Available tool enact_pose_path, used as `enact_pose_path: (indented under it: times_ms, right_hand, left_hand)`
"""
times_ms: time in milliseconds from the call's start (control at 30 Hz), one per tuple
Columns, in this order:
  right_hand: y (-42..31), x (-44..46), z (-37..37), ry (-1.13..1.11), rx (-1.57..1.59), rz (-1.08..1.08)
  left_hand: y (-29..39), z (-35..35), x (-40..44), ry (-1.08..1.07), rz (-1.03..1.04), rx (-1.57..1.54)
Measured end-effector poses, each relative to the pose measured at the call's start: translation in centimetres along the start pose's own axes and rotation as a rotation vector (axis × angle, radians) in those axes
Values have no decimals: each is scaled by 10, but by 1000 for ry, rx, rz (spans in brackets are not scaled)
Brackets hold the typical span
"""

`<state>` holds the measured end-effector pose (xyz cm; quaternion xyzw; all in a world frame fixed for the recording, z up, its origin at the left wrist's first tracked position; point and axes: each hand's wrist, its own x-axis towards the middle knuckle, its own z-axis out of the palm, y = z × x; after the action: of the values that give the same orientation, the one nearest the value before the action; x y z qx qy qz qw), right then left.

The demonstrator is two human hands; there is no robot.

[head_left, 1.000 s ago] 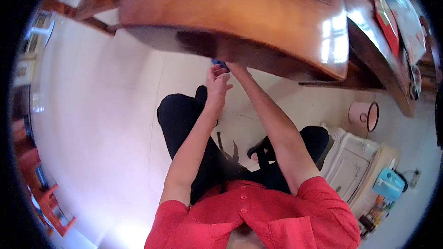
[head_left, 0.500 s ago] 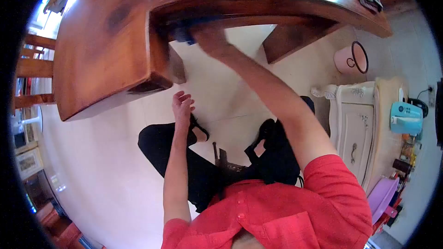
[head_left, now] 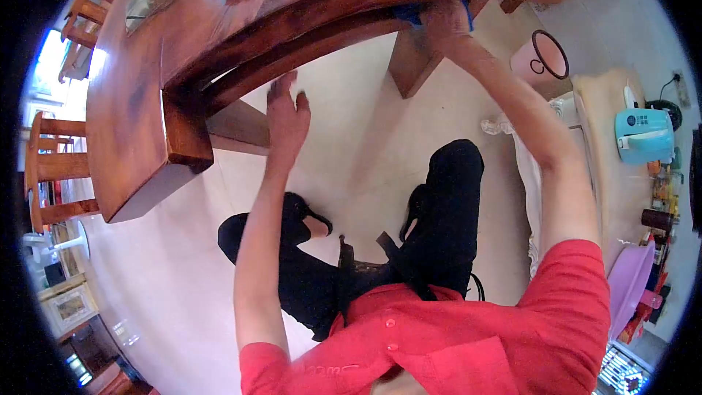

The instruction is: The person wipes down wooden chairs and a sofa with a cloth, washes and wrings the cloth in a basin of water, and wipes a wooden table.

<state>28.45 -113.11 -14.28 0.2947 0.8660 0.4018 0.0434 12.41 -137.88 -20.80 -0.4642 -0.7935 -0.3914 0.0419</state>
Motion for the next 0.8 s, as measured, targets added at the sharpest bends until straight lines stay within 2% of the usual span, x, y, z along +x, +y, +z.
enact_pose_path:
  times_ms: [67, 133, 167, 233, 267, 300, 367, 467, 567, 600, 667, 800]
  right_hand:
    - [20, -13, -20, -40, -4, 44]
    - [40, -27, -25, -222, -198, -194]
    - [41, -29, -10, -223, -200, -190]
    - [20, -33, 46, 151, -221, -111]
    - [-1, -20, 93, 143, -215, -113]
    - [-27, 3, 149, 366, -583, -73]
    - [-20, -12, 66, 123, -60, -198]
    - [2, 10, -13, 2, 134, -156]
    - [11, 24, -40, -178, 404, -62]
    - [14, 31, -40, -204, 491, -29]
    - [13, 42, -36, -182, 593, 5]
    - [13, 51, -26, -46, 696, 11]
  left_hand:
    - [6, 5, 27, 21, 36, 60]
    - [-5, 14, 50, 86, 217, 345]
    - [-9, 21, 57, 42, 168, 420]
    - [-13, 25, 58, -4, 169, 541]
    - [-14, 27, 57, -53, 170, 662]
    - [-13, 28, 54, -63, 173, 663]
    - [-11, 28, 55, -24, 207, 774]
    - [-13, 26, 58, -139, 169, 781]
    - [-10, 25, 56, -174, 106, 743]
    - [-14, 27, 55, -174, 104, 742]
    - [-23, 31, 55, 136, 377, 771]
    - [-24, 37, 54, -27, 222, 772]
